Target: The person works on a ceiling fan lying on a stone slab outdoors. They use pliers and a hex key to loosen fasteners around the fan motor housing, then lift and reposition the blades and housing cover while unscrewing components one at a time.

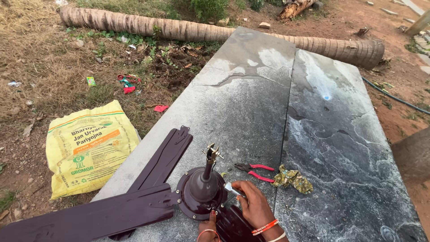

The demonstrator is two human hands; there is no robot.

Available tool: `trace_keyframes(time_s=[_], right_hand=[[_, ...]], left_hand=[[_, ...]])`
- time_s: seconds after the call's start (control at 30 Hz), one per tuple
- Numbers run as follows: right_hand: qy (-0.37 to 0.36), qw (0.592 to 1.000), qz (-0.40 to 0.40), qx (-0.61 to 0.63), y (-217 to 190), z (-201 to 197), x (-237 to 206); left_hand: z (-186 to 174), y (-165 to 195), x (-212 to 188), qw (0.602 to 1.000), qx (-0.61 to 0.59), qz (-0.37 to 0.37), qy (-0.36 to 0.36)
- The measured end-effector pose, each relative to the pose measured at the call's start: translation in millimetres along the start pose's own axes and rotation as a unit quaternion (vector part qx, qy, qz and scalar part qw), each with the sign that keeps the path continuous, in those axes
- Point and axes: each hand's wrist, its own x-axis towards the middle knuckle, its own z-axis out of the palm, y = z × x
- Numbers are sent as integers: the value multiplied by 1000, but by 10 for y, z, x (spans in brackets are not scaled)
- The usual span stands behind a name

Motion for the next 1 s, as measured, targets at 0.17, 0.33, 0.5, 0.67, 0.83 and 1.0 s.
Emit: trace_keyframes(time_s=[0.17,0.33,0.5,0.67,0.83,1.0], right_hand=[[-8,1000,-6,-17,-52,-27,12],[4,998,-25,-49,-67,-14,16],[14,999,-12,-36,-28,25,-4],[59,986,-126,-87,53,45,20],[54,991,-87,-82,57,45,47],[28,997,-37,-54,36,44,11]], left_hand=[[-2,-12,12,998,-38,-41,-33],[-2,-30,5,998,-42,-38,-26],[-21,-48,-2,997,-50,-36,-47],[-14,-65,-12,995,-74,-27,-55],[-23,-61,-11,996,-62,-32,-47],[-24,-59,-10,996,-46,-55,-48]])
